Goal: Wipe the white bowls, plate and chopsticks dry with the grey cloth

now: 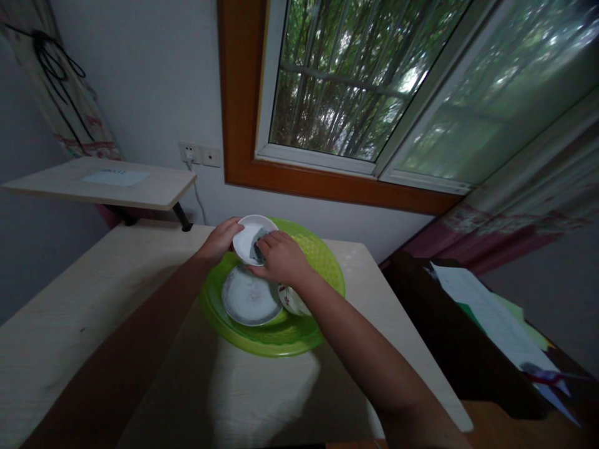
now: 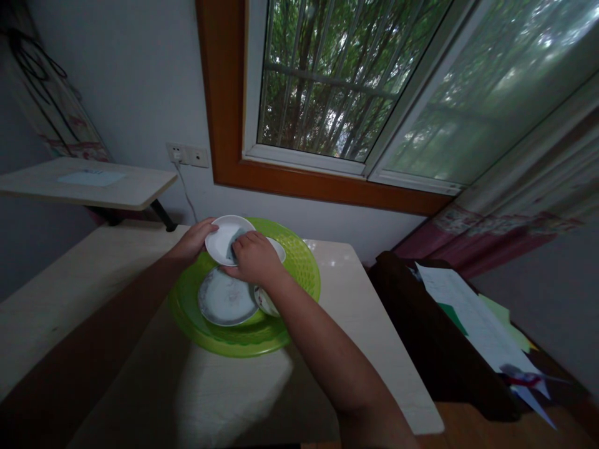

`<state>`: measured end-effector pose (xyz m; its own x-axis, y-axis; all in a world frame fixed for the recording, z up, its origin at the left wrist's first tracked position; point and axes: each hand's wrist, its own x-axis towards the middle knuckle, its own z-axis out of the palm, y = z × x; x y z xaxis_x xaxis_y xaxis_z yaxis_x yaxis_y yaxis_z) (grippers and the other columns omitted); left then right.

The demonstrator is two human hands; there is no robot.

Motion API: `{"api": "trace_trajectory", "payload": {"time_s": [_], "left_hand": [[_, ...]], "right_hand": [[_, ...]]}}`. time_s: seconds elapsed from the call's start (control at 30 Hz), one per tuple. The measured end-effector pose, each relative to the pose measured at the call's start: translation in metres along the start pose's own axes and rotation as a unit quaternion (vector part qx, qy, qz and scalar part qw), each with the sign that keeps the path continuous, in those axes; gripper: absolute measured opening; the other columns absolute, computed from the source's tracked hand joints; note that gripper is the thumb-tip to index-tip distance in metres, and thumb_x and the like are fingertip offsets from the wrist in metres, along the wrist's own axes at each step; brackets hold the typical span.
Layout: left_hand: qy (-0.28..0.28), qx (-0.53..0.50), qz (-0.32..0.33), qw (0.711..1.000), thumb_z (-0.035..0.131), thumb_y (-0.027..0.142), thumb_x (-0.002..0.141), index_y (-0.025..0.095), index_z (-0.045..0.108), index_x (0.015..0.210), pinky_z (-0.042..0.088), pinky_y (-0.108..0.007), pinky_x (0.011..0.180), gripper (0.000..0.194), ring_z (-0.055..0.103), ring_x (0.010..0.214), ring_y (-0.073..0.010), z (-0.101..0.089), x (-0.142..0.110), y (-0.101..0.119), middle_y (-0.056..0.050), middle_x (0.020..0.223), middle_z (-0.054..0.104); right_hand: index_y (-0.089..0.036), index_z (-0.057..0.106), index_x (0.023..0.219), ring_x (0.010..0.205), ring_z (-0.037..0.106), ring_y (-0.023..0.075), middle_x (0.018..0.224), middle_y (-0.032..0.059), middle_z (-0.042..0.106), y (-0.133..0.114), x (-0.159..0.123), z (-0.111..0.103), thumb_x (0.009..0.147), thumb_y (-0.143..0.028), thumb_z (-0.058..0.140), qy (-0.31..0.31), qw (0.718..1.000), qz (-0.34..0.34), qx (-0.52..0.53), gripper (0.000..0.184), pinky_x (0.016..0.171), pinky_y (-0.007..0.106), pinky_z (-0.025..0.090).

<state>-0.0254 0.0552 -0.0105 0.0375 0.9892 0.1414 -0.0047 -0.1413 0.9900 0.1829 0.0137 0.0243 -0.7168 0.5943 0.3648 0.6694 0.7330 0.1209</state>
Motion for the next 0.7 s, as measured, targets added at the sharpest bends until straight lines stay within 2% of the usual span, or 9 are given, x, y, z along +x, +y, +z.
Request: {"api": "trace_trajectory", "payload": {"time_s": [0.17, 0.23, 0.3, 0.47, 0.57, 0.7], "left_hand": [[0.007, -0.011, 0.024, 1.000, 0.061, 0.041, 0.081, 0.017, 0.069, 0.102, 0.040, -0.026, 0.055, 0.033, 0.056, 0.069, -0.0177, 0.000, -0.001, 0.001, -0.002, 0.082, 0.064], [0.011, -0.010, 0.021, 1.000, 0.061, 0.042, 0.081, 0.017, 0.070, 0.101, 0.040, -0.026, 0.055, 0.033, 0.056, 0.068, -0.0178, 0.000, 0.000, 0.001, -0.002, 0.082, 0.064], [0.013, -0.014, 0.009, 1.000, 0.061, 0.043, 0.080, 0.018, 0.069, 0.102, 0.040, -0.026, 0.055, 0.035, 0.057, 0.067, -0.0180, 0.000, 0.001, 0.000, -0.002, 0.081, 0.064], [-0.006, -0.018, 0.001, 1.000, 0.062, 0.044, 0.079, 0.018, 0.069, 0.100, 0.041, -0.026, 0.056, 0.034, 0.057, 0.067, -0.0176, 0.000, 0.002, 0.001, -0.001, 0.080, 0.065], [-0.027, -0.017, 0.002, 0.999, 0.065, 0.044, 0.079, 0.017, 0.070, 0.098, 0.040, -0.025, 0.055, 0.033, 0.056, 0.065, -0.0164, 0.001, 0.001, 0.004, -0.001, 0.078, 0.065], [-0.016, -0.029, 0.002, 0.999, 0.066, 0.044, 0.077, 0.016, 0.071, 0.103, 0.042, -0.026, 0.056, 0.038, 0.057, 0.066, -0.0176, 0.002, 0.001, 0.005, -0.002, 0.078, 0.066]], "right_hand": [[-0.011, 0.074, 0.101, 0.099, 0.064, 0.0287, 0.100, 0.0160, 0.074, 0.005, 0.000, 0.005, 0.098, -0.054, 0.062, -0.017, 0.999, -0.044, 0.011, 0.045, 0.090, 0.041, 0.048], [-0.012, 0.074, 0.105, 0.101, 0.065, 0.0280, 0.103, 0.0148, 0.074, 0.006, 0.000, 0.008, 0.100, -0.047, 0.061, -0.015, 0.997, -0.074, 0.032, 0.038, 0.091, 0.040, 0.048], [-0.013, 0.072, 0.116, 0.109, 0.065, 0.0284, 0.114, 0.0148, 0.074, 0.005, -0.001, 0.011, 0.100, -0.042, 0.061, -0.004, 0.993, -0.100, 0.060, 0.035, 0.098, 0.042, 0.048], [-0.014, 0.056, 0.145, 0.133, 0.055, 0.0312, 0.148, 0.0163, 0.058, 0.000, -0.001, 0.015, 0.096, -0.040, 0.066, -0.003, 0.991, -0.102, 0.089, 0.056, 0.114, 0.046, 0.041], [-0.014, 0.046, 0.154, 0.142, 0.048, 0.0324, 0.157, 0.0179, 0.050, -0.001, -0.001, 0.017, 0.094, -0.038, 0.069, -0.013, 0.994, -0.073, 0.076, 0.069, 0.121, 0.049, 0.033], [-0.012, 0.042, 0.156, 0.144, 0.044, 0.0341, 0.163, 0.0187, 0.042, -0.001, -0.001, 0.016, 0.091, -0.036, 0.073, -0.014, 0.999, -0.028, 0.035, 0.077, 0.124, 0.049, 0.029]]}}
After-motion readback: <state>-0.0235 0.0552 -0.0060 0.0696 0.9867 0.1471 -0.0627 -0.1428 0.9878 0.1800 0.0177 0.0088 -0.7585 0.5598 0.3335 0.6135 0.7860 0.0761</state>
